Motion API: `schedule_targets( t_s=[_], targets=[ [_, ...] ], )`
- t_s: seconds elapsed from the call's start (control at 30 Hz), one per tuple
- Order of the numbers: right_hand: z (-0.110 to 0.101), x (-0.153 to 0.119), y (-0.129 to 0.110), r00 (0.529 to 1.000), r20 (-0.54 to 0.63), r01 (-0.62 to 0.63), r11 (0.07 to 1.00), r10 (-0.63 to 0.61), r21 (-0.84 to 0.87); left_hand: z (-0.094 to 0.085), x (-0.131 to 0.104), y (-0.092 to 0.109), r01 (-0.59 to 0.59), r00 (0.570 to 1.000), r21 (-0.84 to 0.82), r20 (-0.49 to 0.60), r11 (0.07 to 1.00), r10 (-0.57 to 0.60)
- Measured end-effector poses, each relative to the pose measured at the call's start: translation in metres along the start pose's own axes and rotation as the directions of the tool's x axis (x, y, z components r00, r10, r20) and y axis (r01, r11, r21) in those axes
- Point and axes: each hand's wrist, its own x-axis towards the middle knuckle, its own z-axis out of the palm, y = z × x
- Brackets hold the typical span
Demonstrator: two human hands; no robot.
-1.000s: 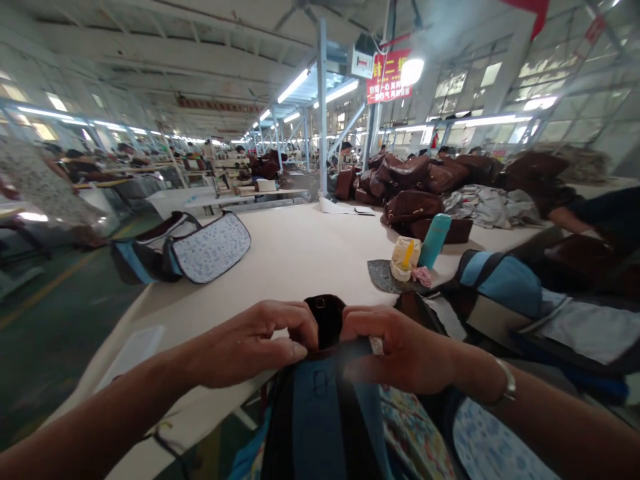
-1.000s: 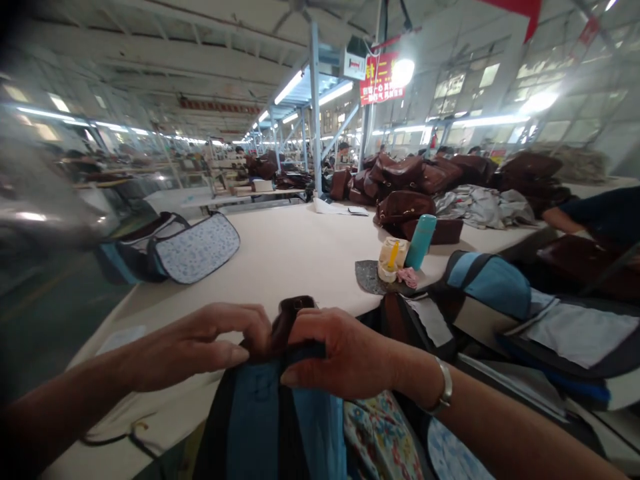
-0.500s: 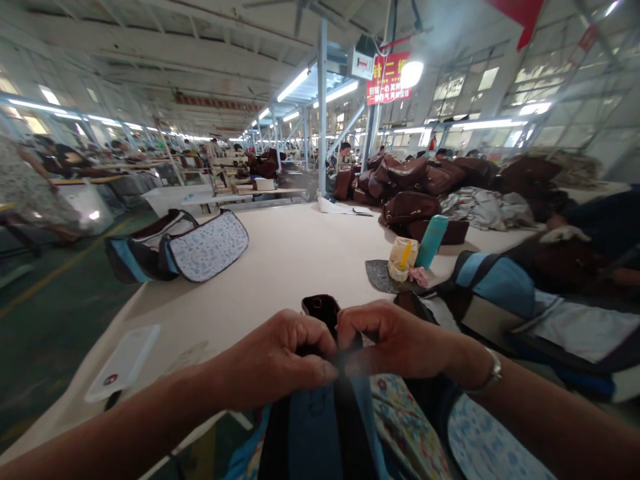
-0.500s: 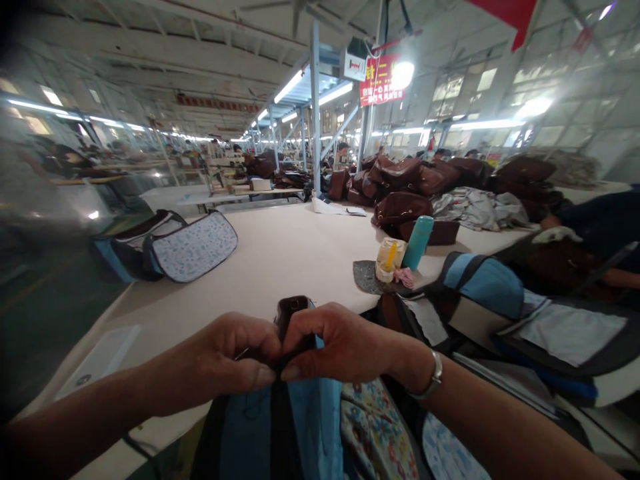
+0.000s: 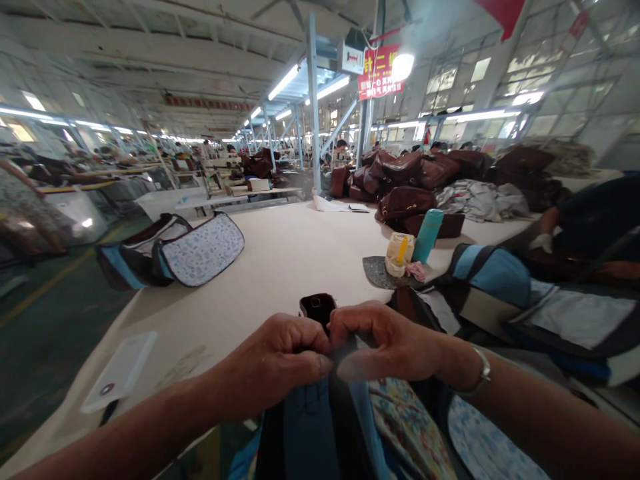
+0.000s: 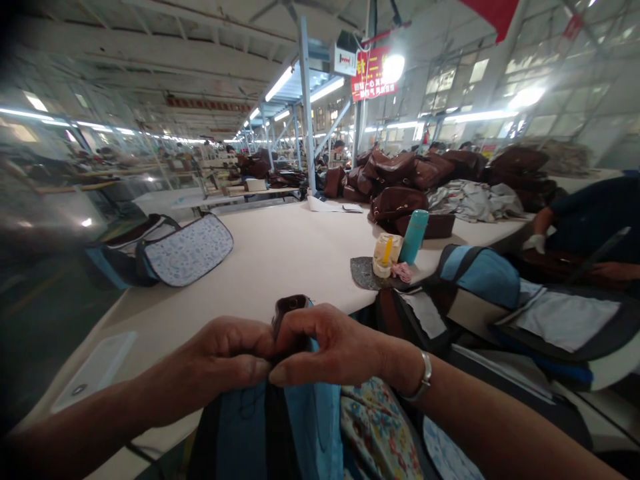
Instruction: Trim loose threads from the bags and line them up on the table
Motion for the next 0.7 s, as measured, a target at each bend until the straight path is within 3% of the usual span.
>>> schedule_targets(
  t_s=[0.2, 0.37, 0.5, 0.7],
  targets=[
    [0.003, 0.002, 0.004, 1.000, -0.006, 0.001, 0.999, 0.000, 0.045, 0.003, 0.000, -0.008, -0.007, 1.000, -0.064, -0.027, 0.998, 0.005],
    [0.003, 0.003, 0.006, 0.999, 0.038, -0.044, 0.974, 0.037, 0.223, 0.004, 0.001, -0.011, 0.025, 1.000, -0.186, 0.006, 0.982, -0.025],
    [0.000, 0.005, 0.005, 0.997, 0.069, -0.036, 0.970, 0.020, 0.241, 0.005, 0.001, -0.009, -0.047, 0.998, -0.008, -0.037, 0.999, 0.047],
    [0.001, 0.008, 0.004, 0.997, 0.037, -0.065, 0.987, 0.061, 0.148, 0.005, -0.001, -0.006, 0.016, 0.999, 0.105, -0.035, 0.994, -0.013]
  ],
)
